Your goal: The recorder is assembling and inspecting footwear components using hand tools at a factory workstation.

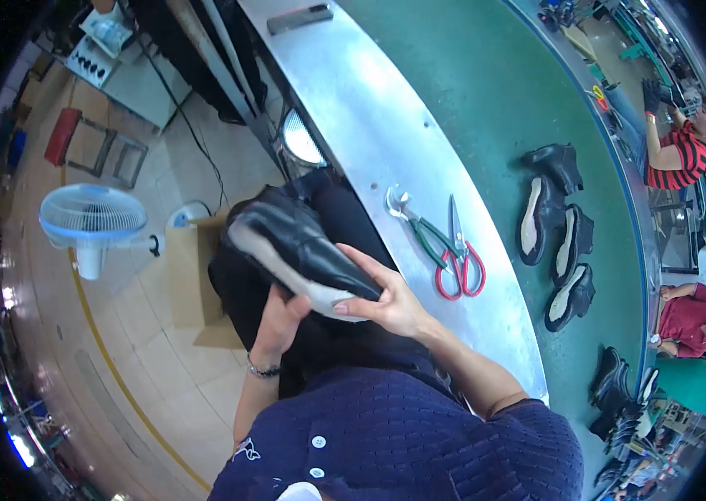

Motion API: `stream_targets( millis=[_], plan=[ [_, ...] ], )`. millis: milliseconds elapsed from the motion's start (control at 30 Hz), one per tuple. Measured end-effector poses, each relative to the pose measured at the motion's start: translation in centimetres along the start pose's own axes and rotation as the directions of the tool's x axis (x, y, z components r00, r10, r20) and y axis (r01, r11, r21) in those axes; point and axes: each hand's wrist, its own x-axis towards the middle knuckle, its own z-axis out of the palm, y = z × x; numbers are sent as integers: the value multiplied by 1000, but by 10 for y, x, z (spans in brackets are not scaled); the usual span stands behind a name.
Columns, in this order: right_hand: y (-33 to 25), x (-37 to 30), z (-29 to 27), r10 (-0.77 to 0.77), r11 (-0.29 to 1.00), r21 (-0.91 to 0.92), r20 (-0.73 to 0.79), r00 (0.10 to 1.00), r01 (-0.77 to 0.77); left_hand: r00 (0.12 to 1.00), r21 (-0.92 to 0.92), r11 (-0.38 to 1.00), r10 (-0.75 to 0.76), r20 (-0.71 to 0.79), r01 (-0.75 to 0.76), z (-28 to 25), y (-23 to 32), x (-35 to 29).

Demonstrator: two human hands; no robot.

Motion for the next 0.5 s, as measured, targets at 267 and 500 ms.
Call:
stream_targets(
  millis=[267,500],
  plan=[
    [-22,48,-80,-321,946,-216,-729,605,241,951,538,843,180,-251,-17,-35,21,-4],
    [-13,101,-241,-362,931,-319,-875,322,178,870,923,348,389,-303,166,-71,8,-26]
  ],
)
